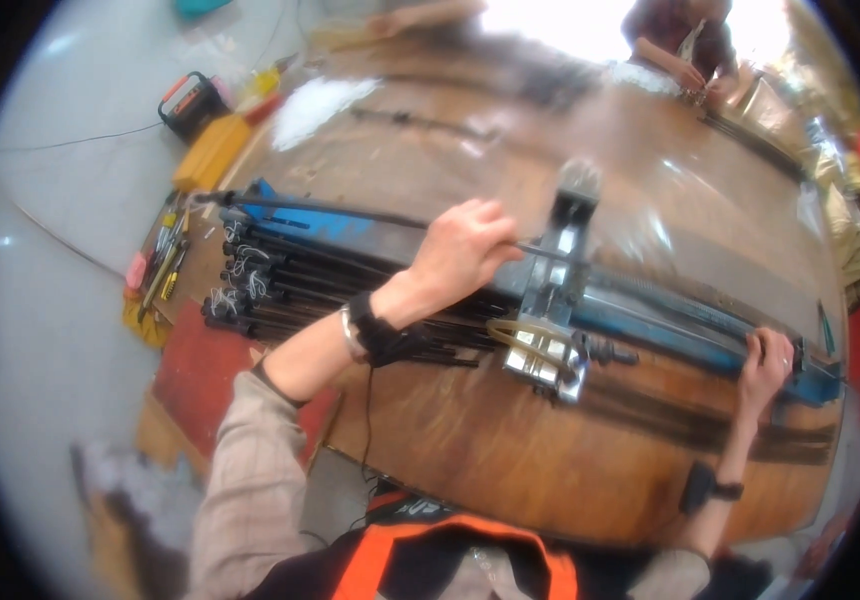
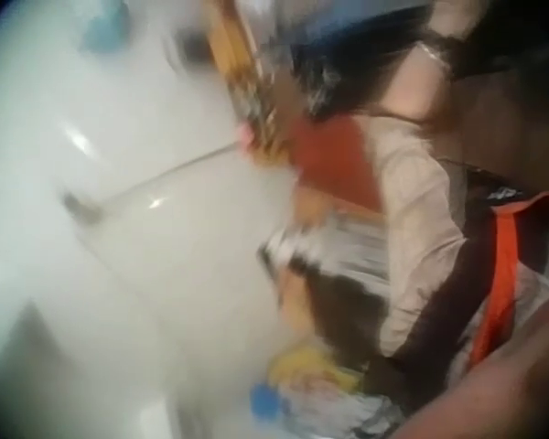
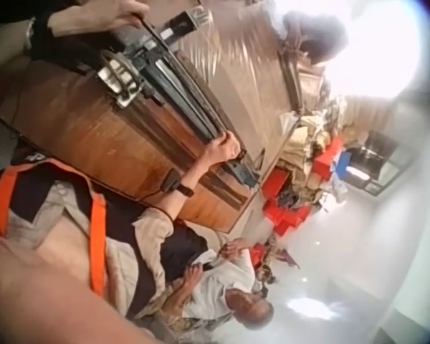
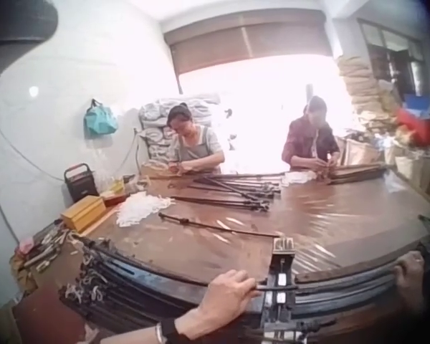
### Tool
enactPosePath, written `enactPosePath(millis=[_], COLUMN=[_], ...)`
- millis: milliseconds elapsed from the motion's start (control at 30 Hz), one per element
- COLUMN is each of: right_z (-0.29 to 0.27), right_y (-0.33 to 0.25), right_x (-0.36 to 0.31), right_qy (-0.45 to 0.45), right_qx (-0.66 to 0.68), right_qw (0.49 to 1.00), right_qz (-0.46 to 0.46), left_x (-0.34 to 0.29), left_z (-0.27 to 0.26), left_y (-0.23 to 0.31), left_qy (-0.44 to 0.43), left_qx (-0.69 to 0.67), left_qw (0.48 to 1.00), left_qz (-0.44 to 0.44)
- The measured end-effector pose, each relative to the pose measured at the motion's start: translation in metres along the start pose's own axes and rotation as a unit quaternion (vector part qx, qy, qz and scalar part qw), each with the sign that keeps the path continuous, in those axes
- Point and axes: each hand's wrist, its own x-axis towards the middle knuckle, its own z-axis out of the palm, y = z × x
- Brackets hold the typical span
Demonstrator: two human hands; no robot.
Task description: Assembling and processing bristles using a manual sliding mechanism on a jig.
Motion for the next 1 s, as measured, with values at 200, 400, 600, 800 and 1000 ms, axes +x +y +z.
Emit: enactPosePath(millis=[200,400,600,800,1000], right_z=[0.012,0.01,0.019,0.022,-0.004], right_y=[0.015,0.016,0.045,0.012,0.018], right_x=[-0.008,-0.018,-0.02,-0.012,-0.022], right_qy=[0.026,-0.009,-0.02,0.008,0.003], right_qx=[-0.019,-0.059,-0.029,-0.06,-0.088], right_qw=[0.999,0.998,0.998,0.998,0.995], right_qz=[0.008,0.029,0.056,0.029,0.047], left_x=[0.002,0.004,0.008,0.003,0.004], left_z=[0.024,0.013,0.031,0.031,0.037], left_y=[-0.006,-0.001,-0.01,-0.016,-0.012], left_qy=[-0.022,-0.041,-0.043,-0.068,-0.044], left_qx=[-0.043,-0.025,-0.052,-0.096,-0.07], left_qw=[0.998,0.999,0.998,0.993,0.996], left_qz=[-0.046,-0.017,-0.002,-0.027,0.03])
